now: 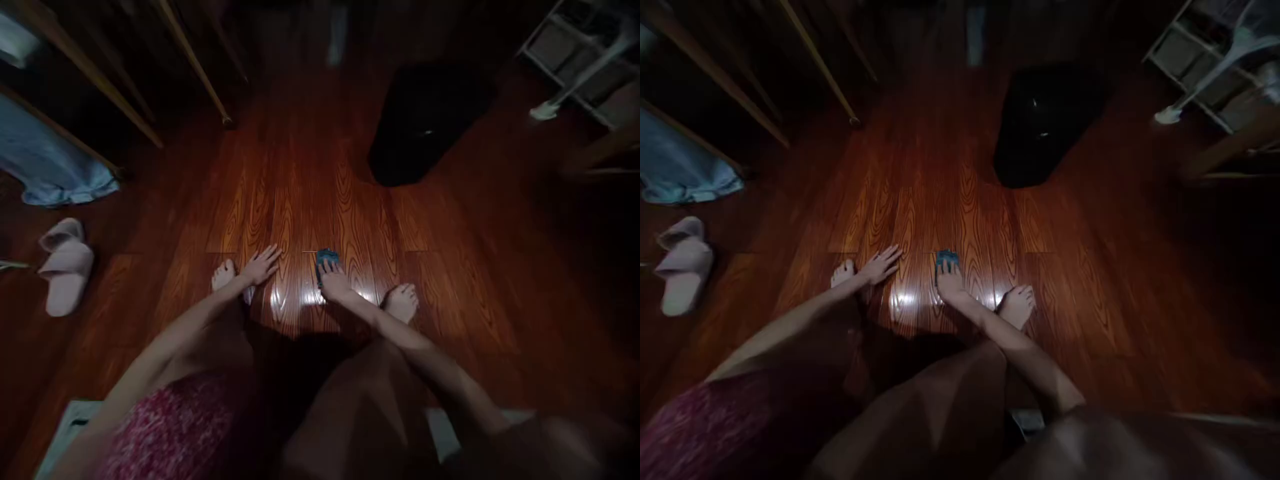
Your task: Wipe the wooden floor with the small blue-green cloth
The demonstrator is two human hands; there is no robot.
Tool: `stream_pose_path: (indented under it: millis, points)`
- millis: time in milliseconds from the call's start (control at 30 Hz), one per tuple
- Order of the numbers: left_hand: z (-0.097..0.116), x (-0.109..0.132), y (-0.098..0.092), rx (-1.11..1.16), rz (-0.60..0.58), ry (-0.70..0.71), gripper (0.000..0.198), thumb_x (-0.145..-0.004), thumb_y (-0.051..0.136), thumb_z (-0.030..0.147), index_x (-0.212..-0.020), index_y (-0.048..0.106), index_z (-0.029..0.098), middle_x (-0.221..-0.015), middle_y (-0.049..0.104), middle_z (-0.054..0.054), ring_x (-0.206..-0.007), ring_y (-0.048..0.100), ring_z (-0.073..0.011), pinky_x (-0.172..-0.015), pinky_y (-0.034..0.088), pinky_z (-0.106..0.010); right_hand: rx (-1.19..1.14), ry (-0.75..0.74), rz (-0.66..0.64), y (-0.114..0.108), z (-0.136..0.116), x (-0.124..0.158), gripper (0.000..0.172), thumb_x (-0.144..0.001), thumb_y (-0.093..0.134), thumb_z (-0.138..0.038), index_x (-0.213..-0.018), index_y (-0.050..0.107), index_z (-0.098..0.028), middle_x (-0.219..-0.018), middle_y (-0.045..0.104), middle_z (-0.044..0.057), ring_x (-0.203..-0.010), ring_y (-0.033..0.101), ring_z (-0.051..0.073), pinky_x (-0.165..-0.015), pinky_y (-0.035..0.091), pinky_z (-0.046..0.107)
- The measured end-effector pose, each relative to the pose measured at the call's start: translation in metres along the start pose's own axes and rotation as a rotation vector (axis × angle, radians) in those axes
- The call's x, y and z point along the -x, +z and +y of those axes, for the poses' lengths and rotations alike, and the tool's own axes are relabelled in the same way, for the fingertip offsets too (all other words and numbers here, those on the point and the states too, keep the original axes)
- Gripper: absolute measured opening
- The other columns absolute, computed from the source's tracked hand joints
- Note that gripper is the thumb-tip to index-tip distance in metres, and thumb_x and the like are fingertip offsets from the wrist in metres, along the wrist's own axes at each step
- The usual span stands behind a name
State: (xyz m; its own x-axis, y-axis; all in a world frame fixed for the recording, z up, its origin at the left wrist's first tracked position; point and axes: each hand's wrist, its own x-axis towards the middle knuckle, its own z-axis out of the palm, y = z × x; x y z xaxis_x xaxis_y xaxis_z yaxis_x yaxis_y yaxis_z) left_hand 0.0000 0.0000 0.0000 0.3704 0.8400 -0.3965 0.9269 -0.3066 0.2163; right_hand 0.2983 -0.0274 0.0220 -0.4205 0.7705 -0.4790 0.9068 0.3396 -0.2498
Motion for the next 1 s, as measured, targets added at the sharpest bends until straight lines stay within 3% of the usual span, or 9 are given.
stream_pose_path:
  millis: [300,567,833,1000]
  points:
    - [-0.011,-0.006,0.013,0.004,0.057,0.043,0.064,-0.104,0.027,0.054,-0.162,0.011,0.032,-0.170,0.006,-0.001,-0.156,0.008,-0.0266,-0.123,0.018,-0.057,0.001,0.026,0.146,0.009,0.018,-0.012,0.076,-0.087,0.045,-0.018,-0.160,0.025,-0.014,-0.168,0.015,0.011,-0.154,0.018,0.030,-0.123,0.019,0.049]
    - [-0.015,-0.007,0.016,-0.017,0.071,0.053,0.065,-0.104,0.028,0.055,-0.162,0.011,0.032,-0.170,0.007,-0.002,-0.155,0.010,-0.0270,-0.123,0.019,-0.057,0.037,0.044,0.019,0.016,0.006,-0.014,0.076,-0.086,0.048,-0.022,-0.157,0.028,-0.004,-0.165,0.016,0.021,-0.152,0.023,0.035,-0.124,0.014,0.053]
    - [-0.013,-0.005,0.014,-0.003,0.067,0.050,0.065,-0.104,0.026,0.056,-0.162,0.010,0.033,-0.170,0.007,-0.001,-0.155,0.010,-0.0270,-0.123,0.019,-0.057,0.043,0.074,0.127,0.010,0.015,-0.014,0.075,-0.089,0.044,-0.019,-0.160,0.023,-0.007,-0.167,0.012,0.018,-0.154,0.018,0.034,-0.123,0.020,0.051]
    - [-0.012,-0.005,0.013,-0.011,0.068,0.047,0.065,-0.104,0.026,0.056,-0.162,0.011,0.032,-0.170,0.008,-0.002,-0.155,0.010,-0.0264,-0.123,0.019,-0.057,0.053,0.069,0.056,0.020,0.000,-0.009,0.080,-0.087,0.056,-0.026,-0.157,0.027,-0.001,-0.163,0.017,0.027,-0.150,0.026,0.041,-0.122,0.020,0.056]
